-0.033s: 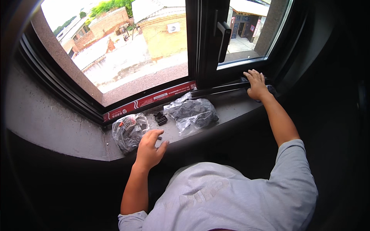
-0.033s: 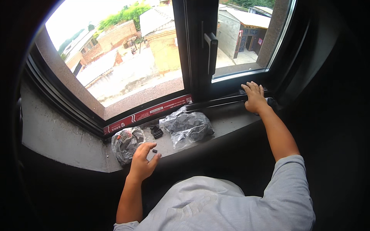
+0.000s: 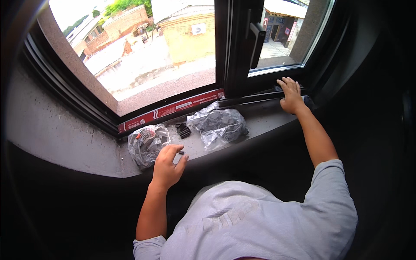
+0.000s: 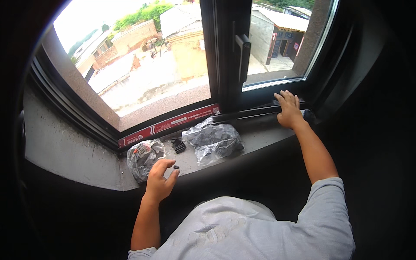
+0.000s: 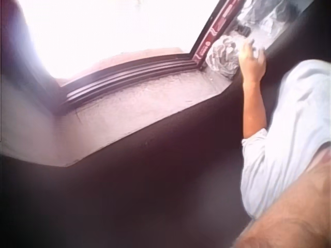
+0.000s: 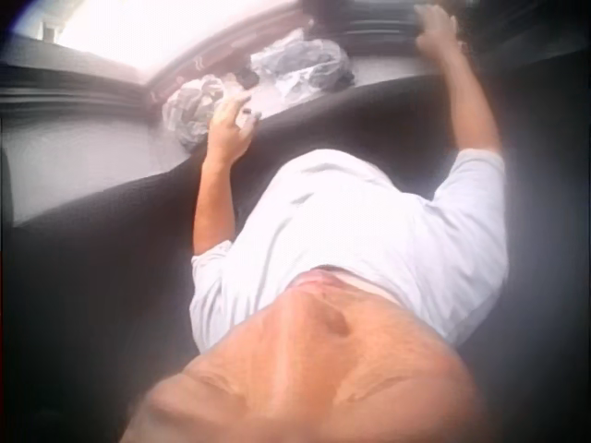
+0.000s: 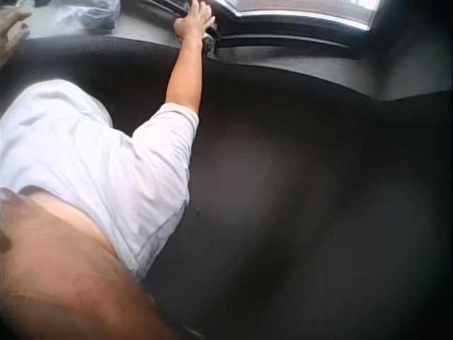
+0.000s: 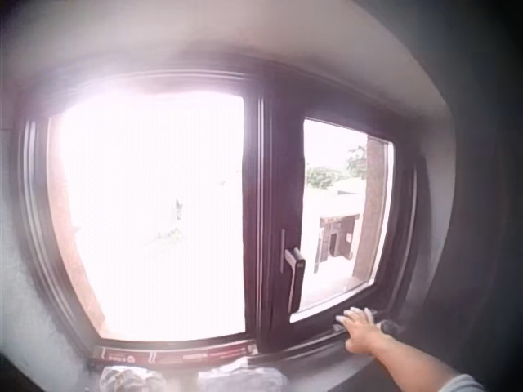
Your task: The person installs a window sash into a frame, aligns and secures it with both hands, and handles small hardware pieces and plastic-wrapped parts on the windowsill. The person repeatedly adjusts the sash position and checks fit against the frame.
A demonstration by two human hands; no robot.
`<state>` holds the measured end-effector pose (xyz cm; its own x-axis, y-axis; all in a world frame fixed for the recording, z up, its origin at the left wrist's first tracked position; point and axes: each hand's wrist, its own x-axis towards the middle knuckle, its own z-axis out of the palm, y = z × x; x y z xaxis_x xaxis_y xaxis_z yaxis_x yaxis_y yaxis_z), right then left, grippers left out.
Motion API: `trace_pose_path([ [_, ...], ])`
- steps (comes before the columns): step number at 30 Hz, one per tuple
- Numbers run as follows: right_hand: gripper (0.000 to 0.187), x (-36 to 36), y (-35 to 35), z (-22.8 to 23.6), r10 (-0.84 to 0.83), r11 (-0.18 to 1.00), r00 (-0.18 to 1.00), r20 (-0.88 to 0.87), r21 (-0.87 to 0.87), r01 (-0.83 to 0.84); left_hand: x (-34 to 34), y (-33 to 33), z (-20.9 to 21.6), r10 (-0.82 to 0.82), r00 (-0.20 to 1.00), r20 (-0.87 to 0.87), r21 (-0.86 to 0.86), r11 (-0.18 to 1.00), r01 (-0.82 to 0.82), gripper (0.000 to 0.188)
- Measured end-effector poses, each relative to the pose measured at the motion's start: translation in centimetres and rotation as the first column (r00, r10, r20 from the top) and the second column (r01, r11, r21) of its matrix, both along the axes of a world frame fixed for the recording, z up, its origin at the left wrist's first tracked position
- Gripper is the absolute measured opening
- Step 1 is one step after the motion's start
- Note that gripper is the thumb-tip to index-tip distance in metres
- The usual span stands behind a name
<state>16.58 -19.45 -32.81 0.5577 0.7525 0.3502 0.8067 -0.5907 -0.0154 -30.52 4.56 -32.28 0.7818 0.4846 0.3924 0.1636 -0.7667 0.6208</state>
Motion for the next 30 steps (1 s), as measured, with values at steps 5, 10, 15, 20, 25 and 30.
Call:
trace_pose_path([
  [5,0.019,-8.1,2.1,-3.1,0.348,0.761,0.928,0.131,0.538,-0.362,-2.7,0.7,-1.3,0.224,0.971,0.080,-0.122,0.969,-0.214,0.005],
  [10,0.007,-11.6,4.7,-8.9,0.155,0.808,0.975,-0.158,0.589,-0.033,-3.6,0.3,-3.1,0.275,0.962,0.004,-0.145,0.952,-0.271,0.008],
  [15,0.011,-11.4,5.5,-9.4,0.022,0.826,0.963,-0.267,0.548,0.133,-1.3,0.5,-5.3,0.270,0.963,-0.009,-0.031,0.962,-0.270,0.015],
  [20,0.009,-11.4,5.4,-9.7,0.033,0.840,0.984,-0.177,0.539,0.069,1.1,0.7,-6.0,0.271,0.958,-0.095,-0.008,0.962,-0.273,0.021],
  [25,0.009,-11.2,5.2,-9.9,0.029,0.851,0.988,-0.149,0.522,0.054,4.3,3.0,-5.8,0.258,0.966,0.017,0.104,0.960,-0.259,0.022],
  [30,0.009,-11.2,5.5,-9.7,0.036,0.864,0.988,-0.153,0.501,0.046,6.0,3.9,-6.6,0.323,0.934,-0.155,0.179,0.939,-0.295,0.026],
])
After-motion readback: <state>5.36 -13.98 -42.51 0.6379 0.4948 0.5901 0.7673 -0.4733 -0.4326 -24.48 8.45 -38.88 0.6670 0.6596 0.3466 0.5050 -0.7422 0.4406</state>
